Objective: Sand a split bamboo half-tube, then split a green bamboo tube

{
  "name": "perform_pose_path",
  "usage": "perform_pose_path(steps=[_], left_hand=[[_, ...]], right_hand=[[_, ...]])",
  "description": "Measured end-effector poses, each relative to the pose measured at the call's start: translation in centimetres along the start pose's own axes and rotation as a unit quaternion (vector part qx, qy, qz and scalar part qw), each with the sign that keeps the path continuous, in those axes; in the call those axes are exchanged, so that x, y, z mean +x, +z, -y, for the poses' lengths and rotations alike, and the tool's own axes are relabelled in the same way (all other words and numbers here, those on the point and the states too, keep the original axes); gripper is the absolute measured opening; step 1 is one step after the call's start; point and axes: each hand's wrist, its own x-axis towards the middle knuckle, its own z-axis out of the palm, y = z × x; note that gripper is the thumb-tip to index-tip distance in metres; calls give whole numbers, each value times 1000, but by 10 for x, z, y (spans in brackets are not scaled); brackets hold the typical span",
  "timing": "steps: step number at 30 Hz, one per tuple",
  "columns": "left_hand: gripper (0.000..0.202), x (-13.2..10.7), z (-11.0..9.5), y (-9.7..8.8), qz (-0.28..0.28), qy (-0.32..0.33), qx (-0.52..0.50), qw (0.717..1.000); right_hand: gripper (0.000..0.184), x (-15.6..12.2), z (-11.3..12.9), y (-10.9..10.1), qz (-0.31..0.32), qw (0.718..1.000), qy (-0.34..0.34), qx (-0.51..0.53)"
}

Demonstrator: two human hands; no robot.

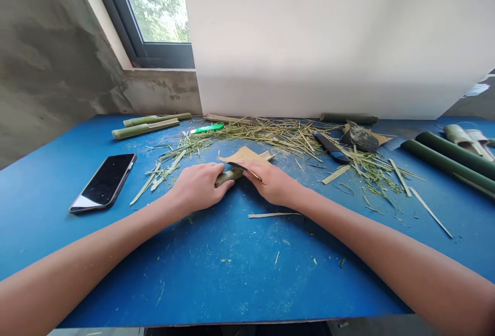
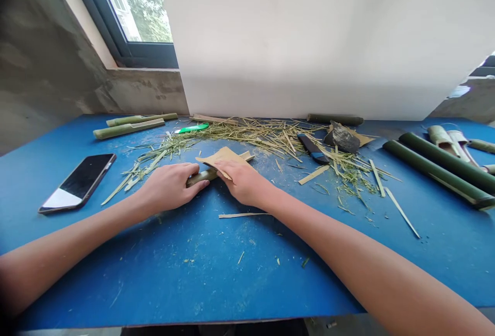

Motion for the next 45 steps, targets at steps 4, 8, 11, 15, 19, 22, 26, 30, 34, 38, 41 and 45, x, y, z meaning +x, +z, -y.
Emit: perform_pose_path(steps=[4, 8, 11, 15, 19, 22, 26, 30, 34, 38, 41, 45], left_hand=[[41, 0, 2, 0, 1, 3, 1, 1000], [42, 0, 4, 1, -9, 9, 2, 1000], [43, 0, 4, 2, -14, 16, 10, 1000], [43, 1, 4, 3, -6, -1, 3, 1000], [43, 3, 5, 3, 1, -9, 6, 1000], [41, 4, 7, 2, -6, 2, 2, 1000], [41, 3, 7, -1, -1, 11, 21, 1000], [40, 2, 6, -1, -5, 17, 26, 999], [38, 0, 3, 0, -16, 31, 29, 999], [37, -1, 3, 1, -16, 32, 21, 999], [38, 0, 5, 1, -10, 30, 12, 999], [38, 1, 9, 0, 0, 29, 10, 1000]], right_hand=[[43, -3, -17, -8, -35, 989, 109, -95], [44, -7, -14, -4, -14, 997, 63, -41], [43, -7, -13, -7, 6, 1000, 11, -8], [41, -6, -24, -21, -19, 992, 96, -80], [42, -5, -11, -6, 0, 998, 36, -60], [54, -4, -2, 3, 35, 998, -26, -40], [53, -6, -23, -25, 69, 989, 33, -123], [43, -8, -28, -43, 83, 974, 81, -195], [35, -1, 1, -24, 82, 980, 41, -175], [36, -6, -4, -27, 53, 993, 1, -107], [56, -16, -29, -47, 63, 995, -6, -71], [64, -21, -53, -67, 114, 988, 47, -89]])
